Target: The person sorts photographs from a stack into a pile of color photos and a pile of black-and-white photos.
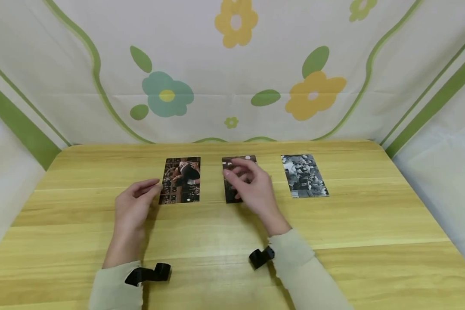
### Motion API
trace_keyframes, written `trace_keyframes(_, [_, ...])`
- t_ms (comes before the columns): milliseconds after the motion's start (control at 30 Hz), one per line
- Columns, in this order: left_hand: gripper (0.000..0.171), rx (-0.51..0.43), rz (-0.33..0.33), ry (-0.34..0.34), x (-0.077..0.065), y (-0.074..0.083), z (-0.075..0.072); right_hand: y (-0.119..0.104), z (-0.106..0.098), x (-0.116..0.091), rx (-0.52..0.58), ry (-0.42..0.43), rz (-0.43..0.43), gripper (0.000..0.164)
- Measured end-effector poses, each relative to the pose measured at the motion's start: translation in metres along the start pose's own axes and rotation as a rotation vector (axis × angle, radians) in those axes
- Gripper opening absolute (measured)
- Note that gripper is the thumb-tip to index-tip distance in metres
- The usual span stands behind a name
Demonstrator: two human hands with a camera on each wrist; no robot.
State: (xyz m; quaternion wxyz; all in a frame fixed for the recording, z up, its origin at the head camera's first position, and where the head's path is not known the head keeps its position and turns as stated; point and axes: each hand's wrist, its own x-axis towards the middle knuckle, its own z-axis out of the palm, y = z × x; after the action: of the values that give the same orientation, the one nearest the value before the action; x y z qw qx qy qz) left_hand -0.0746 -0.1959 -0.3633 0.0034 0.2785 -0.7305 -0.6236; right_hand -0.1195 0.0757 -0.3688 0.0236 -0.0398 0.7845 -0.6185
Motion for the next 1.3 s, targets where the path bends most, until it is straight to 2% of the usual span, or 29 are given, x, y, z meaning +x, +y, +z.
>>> trace_keyframes(133, [0.042,-0.058,-0.011,-0.081,-0.007,0.005,0.012,0.006,-0.029,0.000,-0.004,0.059,0.015,0.051])
trace_keyframes(300, [0.039,-0.112,0.007,-0.175,-0.017,0.006,0.039,0.019,-0.053,-0.003,-0.028,0.087,0.046,0.048])
trace_keyframes(500, [0.037,-0.146,0.057,-0.255,-0.025,0.001,0.073,0.029,-0.066,-0.007,-0.080,0.094,0.102,0.049])
trace_keyframes(700, [0.037,-0.187,0.099,-0.303,-0.029,-0.007,0.097,0.035,-0.072,-0.014,-0.089,0.068,0.176,0.044])
trace_keyframes(900, [0.036,-0.139,0.100,-0.318,-0.030,-0.012,0.107,0.043,-0.080,-0.015,-0.104,0.051,0.192,0.040])
trace_keyframes(1300, [0.033,-0.038,0.127,-0.289,-0.032,-0.013,0.114,0.046,-0.082,-0.017,-0.131,0.053,0.184,0.041])
